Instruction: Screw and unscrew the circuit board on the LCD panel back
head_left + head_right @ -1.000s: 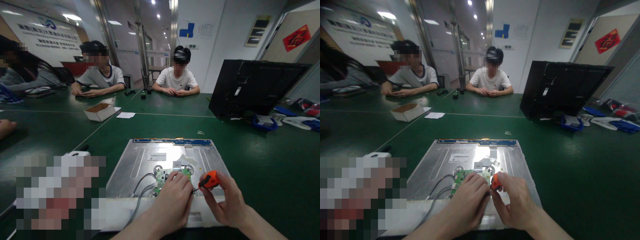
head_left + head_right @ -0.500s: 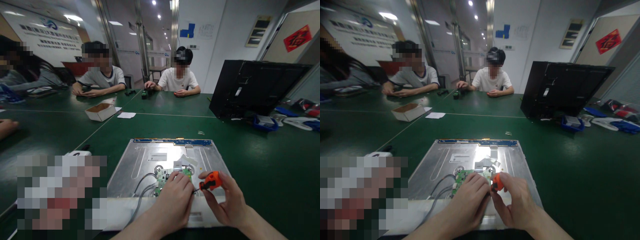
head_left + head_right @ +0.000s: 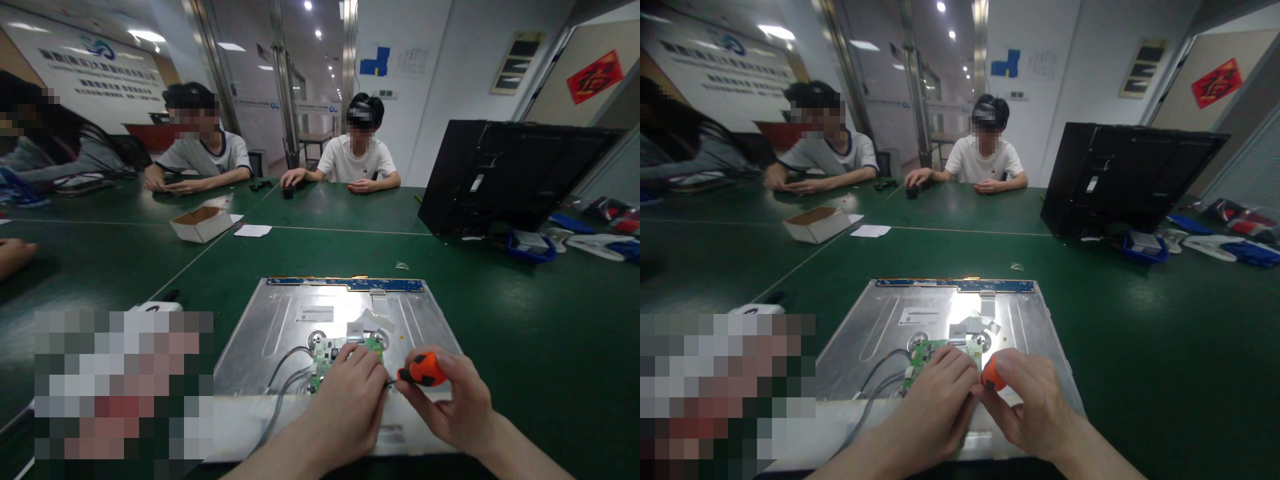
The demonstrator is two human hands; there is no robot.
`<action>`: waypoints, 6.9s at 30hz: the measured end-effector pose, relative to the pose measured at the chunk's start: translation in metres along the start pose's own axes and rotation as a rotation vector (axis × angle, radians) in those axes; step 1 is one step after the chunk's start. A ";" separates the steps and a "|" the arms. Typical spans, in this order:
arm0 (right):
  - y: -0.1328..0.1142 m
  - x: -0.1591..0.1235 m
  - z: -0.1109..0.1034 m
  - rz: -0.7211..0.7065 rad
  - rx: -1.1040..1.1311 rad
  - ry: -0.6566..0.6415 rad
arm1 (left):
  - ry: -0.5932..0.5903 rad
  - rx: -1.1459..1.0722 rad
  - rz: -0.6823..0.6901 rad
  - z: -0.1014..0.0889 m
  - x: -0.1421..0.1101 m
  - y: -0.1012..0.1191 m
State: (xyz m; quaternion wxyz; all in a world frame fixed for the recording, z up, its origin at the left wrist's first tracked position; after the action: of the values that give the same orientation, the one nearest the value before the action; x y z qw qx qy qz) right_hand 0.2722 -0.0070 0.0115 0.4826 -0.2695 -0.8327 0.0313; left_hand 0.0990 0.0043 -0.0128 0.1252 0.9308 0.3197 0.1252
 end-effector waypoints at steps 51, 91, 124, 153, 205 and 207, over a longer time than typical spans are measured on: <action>0.002 -0.004 0.001 -0.032 -0.011 0.012 | 0.008 -0.009 0.004 -0.002 0.000 0.001; 0.002 -0.004 -0.001 -0.077 -0.022 0.013 | -0.003 -0.020 -0.005 -0.002 0.000 0.001; 0.003 -0.009 0.000 -0.050 -0.035 0.047 | 0.007 -0.009 0.017 -0.002 0.000 0.000; 0.003 -0.009 -0.002 -0.054 0.003 0.003 | 0.000 -0.002 0.010 -0.001 0.000 0.000; -0.001 -0.001 -0.002 -0.080 -0.035 0.018 | -0.001 -0.017 0.004 -0.001 0.000 0.000; 0.000 -0.003 -0.003 -0.064 -0.003 0.005 | -0.005 -0.018 0.006 -0.001 -0.001 0.000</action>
State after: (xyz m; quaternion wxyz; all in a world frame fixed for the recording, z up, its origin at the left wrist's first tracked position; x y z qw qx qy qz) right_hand 0.2759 -0.0094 0.0106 0.4849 -0.2434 -0.8399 0.0138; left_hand 0.0983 0.0040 -0.0116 0.1337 0.9310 0.3155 0.1263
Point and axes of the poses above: each hand's wrist, its own x-axis towards the middle knuckle, its own z-axis out of the palm, y = z × x, the point moved 1 cm from there along x, towards the middle knuckle, and after that the axes turned 6 degrees about -y, right-handed, at the moved point
